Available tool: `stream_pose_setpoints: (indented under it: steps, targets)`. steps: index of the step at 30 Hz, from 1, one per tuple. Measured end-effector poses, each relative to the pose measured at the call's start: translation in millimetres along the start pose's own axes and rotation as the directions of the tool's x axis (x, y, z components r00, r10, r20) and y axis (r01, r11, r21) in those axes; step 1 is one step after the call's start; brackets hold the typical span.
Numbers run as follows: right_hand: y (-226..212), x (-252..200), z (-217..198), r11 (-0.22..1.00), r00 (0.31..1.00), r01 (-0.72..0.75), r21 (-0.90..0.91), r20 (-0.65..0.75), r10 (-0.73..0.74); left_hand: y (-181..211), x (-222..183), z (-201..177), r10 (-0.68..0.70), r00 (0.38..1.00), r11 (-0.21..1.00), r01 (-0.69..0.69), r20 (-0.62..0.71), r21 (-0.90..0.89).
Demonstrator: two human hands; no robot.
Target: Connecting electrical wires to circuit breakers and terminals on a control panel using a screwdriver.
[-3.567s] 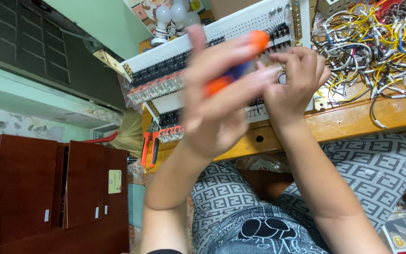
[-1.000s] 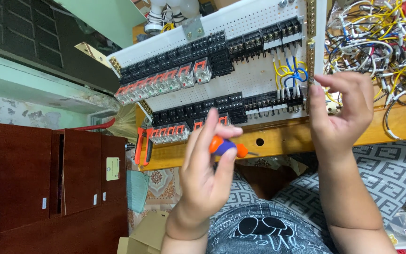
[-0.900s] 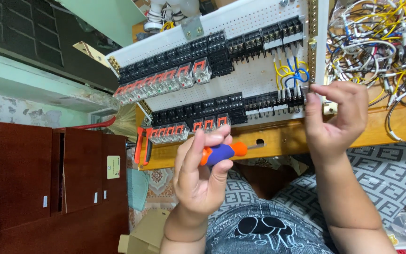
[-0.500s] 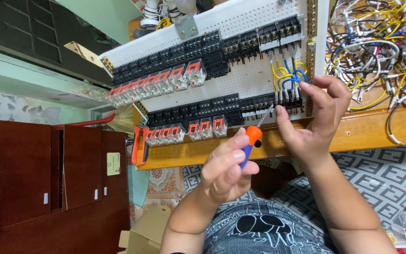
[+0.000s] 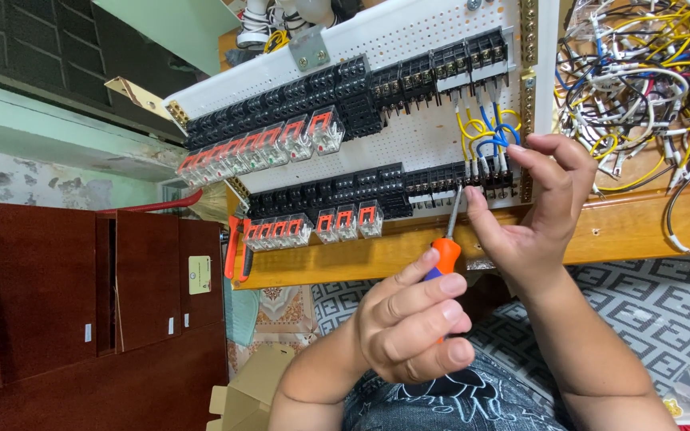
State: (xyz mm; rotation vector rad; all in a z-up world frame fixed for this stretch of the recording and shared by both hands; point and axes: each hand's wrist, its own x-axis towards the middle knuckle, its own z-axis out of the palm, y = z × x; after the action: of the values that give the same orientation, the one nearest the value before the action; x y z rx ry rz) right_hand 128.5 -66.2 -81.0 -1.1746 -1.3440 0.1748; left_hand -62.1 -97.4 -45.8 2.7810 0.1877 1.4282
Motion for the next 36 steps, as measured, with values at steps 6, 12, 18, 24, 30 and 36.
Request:
stream_pose_setpoints:
  steps: [6,12,18,24,30,36]
  targets:
    - [-2,0,-2,1.0,1.0,-0.016,0.016,0.016,0.016,17,17,-5,-0.037,0.987,0.972,0.0,0.153,0.234]
    - [-3,0,-2,0.998,0.999,-0.032,0.056,0.017,0.031,16,31,-1,-0.034,0.994,0.899,-0.014,0.101,0.438]
    - [1,-3,-1,0.998,1.0,-0.016,0.058,0.021,0.015,30,27,5,-0.16,0.986,0.836,0.108,0.051,0.538]
    - [6,-6,-2,0.998,0.998,-0.015,0.064,0.057,0.011,29,47,-9,-0.177,0.98,0.761,0.076,0.094,0.645]
    - [7,-6,-1,0.993,0.991,0.117,-0.013,0.059,-0.116,26,54,-11,-0.246,0.968,0.799,0.172,0.052,0.576]
    - [6,-10,0,0.99,0.992,0.117,-0.083,0.055,-0.113,29,50,-9,-0.313,0.942,0.889,0.247,0.117,0.386]
